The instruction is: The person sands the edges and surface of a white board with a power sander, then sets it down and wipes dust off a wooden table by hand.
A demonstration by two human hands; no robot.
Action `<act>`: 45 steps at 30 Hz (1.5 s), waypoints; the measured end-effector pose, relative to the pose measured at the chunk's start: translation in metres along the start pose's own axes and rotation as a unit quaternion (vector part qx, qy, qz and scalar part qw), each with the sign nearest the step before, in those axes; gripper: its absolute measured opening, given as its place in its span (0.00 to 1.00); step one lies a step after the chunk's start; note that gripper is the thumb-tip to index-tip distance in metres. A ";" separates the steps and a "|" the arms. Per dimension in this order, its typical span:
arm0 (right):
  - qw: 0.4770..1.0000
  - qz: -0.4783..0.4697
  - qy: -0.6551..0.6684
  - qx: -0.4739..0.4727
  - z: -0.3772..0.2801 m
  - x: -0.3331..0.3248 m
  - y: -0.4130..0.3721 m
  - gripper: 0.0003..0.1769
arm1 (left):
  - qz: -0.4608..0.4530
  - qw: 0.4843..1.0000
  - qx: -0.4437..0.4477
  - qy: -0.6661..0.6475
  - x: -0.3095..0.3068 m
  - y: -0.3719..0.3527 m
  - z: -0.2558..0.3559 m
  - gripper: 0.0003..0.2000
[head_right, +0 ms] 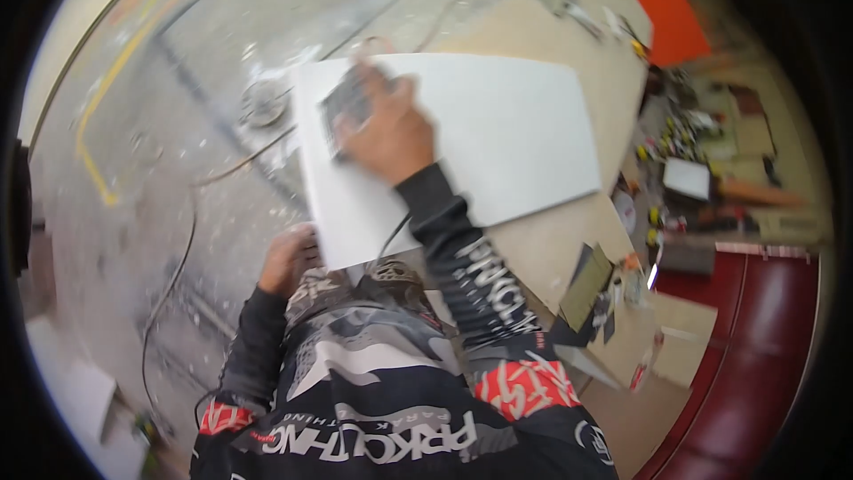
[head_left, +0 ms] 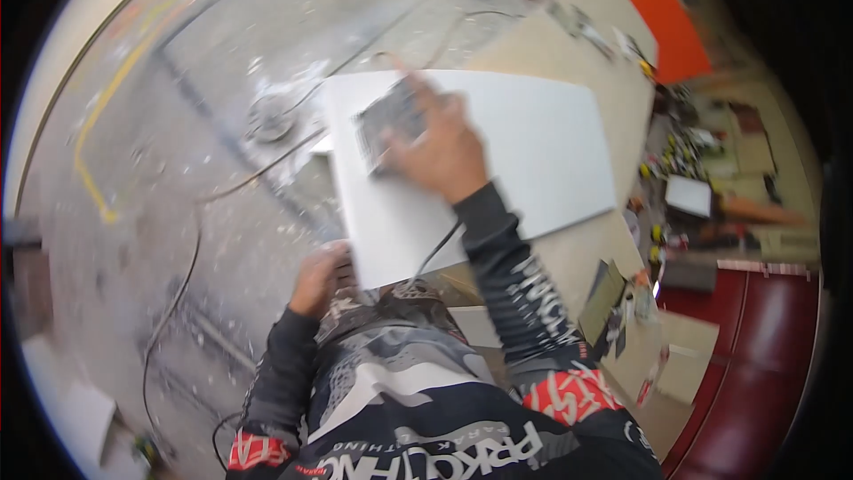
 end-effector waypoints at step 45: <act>0.756 0.330 0.463 0.323 0.395 -0.264 -0.249 0.40 | 0.264 0.574 0.542 0.555 0.356 -0.017 0.449 0.30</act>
Point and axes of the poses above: each hand's wrist, its own y-axis towards the middle knuckle, its own x-axis out of the palm, z = x × y, the point moved 5 cm from there along y, towards the middle knuckle, and after that the axes turned 13 degrees about z, right-handed, at the moved point
